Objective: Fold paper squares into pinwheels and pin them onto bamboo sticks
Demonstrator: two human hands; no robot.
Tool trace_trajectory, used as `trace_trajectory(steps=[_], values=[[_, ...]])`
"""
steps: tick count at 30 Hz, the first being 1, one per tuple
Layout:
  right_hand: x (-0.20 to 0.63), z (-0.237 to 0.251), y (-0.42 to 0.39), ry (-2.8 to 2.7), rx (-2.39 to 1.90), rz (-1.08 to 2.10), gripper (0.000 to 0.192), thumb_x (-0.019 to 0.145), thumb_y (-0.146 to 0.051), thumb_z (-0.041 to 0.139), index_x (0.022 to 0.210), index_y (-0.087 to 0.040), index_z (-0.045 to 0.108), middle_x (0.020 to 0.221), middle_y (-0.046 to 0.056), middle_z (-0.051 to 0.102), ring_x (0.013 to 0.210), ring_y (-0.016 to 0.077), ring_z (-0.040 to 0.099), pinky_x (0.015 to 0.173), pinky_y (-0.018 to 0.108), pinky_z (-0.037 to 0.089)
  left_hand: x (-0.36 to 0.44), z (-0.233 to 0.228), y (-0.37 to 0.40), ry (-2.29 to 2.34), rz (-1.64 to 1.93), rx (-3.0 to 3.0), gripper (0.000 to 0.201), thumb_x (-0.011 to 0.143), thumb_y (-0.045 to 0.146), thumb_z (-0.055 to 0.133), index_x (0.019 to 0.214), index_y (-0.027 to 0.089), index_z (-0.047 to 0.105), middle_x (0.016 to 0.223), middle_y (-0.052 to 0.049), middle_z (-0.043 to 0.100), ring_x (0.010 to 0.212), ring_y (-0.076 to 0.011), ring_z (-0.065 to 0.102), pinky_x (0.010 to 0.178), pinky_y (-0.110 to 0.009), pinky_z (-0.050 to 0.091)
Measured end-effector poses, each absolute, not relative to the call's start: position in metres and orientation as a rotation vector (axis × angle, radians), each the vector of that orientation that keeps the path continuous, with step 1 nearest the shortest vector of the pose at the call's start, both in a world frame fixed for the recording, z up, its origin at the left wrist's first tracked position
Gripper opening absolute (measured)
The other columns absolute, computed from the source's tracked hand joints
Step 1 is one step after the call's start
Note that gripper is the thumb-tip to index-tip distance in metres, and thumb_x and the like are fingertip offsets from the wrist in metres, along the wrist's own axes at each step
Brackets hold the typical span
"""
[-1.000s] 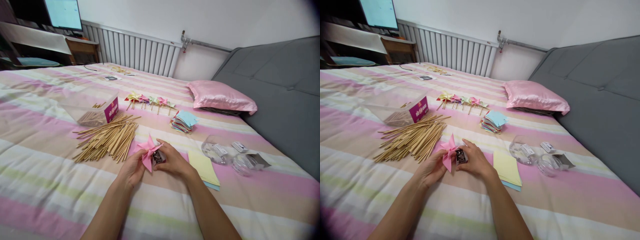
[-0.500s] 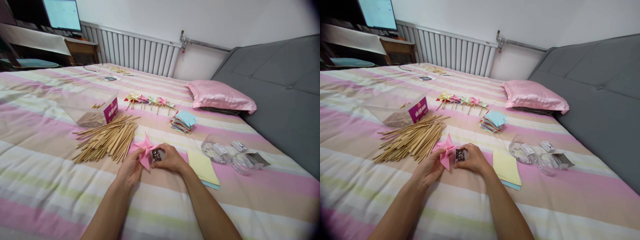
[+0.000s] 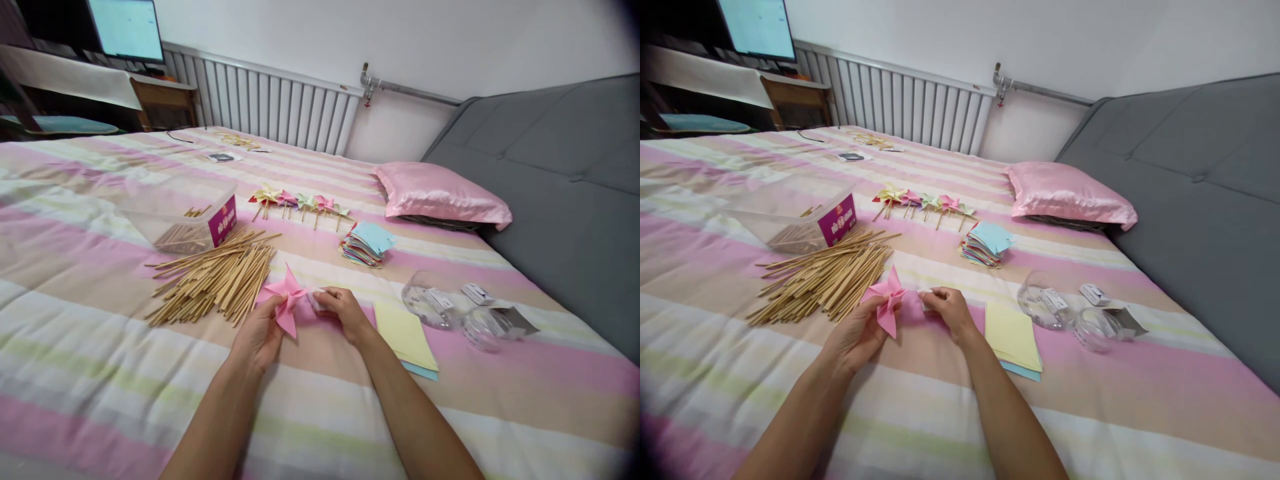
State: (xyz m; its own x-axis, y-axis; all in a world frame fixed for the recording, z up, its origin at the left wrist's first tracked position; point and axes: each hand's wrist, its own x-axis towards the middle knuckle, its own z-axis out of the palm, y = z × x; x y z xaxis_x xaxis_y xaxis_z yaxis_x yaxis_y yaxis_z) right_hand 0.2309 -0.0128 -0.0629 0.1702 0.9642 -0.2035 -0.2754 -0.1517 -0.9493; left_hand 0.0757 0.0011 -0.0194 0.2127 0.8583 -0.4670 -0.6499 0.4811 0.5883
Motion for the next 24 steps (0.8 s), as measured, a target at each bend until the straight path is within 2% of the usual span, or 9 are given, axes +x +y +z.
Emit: trace_trajectory(steps=[5, 12, 18, 24], values=[[0.23, -0.062, -0.009, -0.434, -1.12, 1.351, 0.017, 0.064, -0.03, 0.069, 0.068, -0.017, 0.058, 0.062, -0.004, 0.057, 0.059, 0.01, 0.059, 0.057, 0.02, 0.055, 0.076, -0.019, 0.001, 0.835, 1.067, 0.277, 0.02, 0.079, -0.004, 0.049, 0.071, 0.007, 0.063, 0.067, -0.007, 0.068, 0.054, -0.0101, 0.063, 0.055, -0.018, 0.056], [0.237, -0.051, -0.006, -0.079, -0.949, 1.472, 0.015, 0.075, -0.027, 0.062, 0.075, -0.013, 0.056, 0.06, 0.002, 0.06, 0.052, 0.0095, 0.061, 0.042, 0.01, 0.051, 0.075, -0.02, 0.001, 0.846, 1.064, 0.269, 0.018, 0.079, -0.004, 0.05, 0.073, 0.006, 0.064, 0.069, -0.007, 0.069, 0.056, -0.0102, 0.064, 0.057, -0.018, 0.056], [0.24, -0.042, -0.008, 0.017, -0.812, 1.559, 0.027, 0.085, -0.031, 0.049, 0.092, -0.006, 0.057, 0.07, 0.01, 0.065, 0.055, 0.0116, 0.064, 0.041, 0.011, 0.051, 0.074, -0.023, 0.003, 0.855, 1.073, 0.269, 0.017, 0.079, -0.004, 0.051, 0.075, 0.006, 0.064, 0.07, -0.008, 0.069, 0.057, -0.0109, 0.064, 0.059, -0.019, 0.056], [0.242, -0.043, -0.009, 0.029, -0.814, 1.552, 0.034, 0.085, -0.032, 0.044, 0.104, -0.006, 0.055, 0.073, 0.012, 0.068, 0.057, 0.0173, 0.067, 0.037, 0.016, 0.051, 0.074, -0.023, 0.002, 0.863, 1.074, 0.271, 0.016, 0.079, -0.004, 0.051, 0.074, 0.006, 0.063, 0.07, -0.008, 0.069, 0.057, -0.0106, 0.064, 0.059, -0.019, 0.056]])
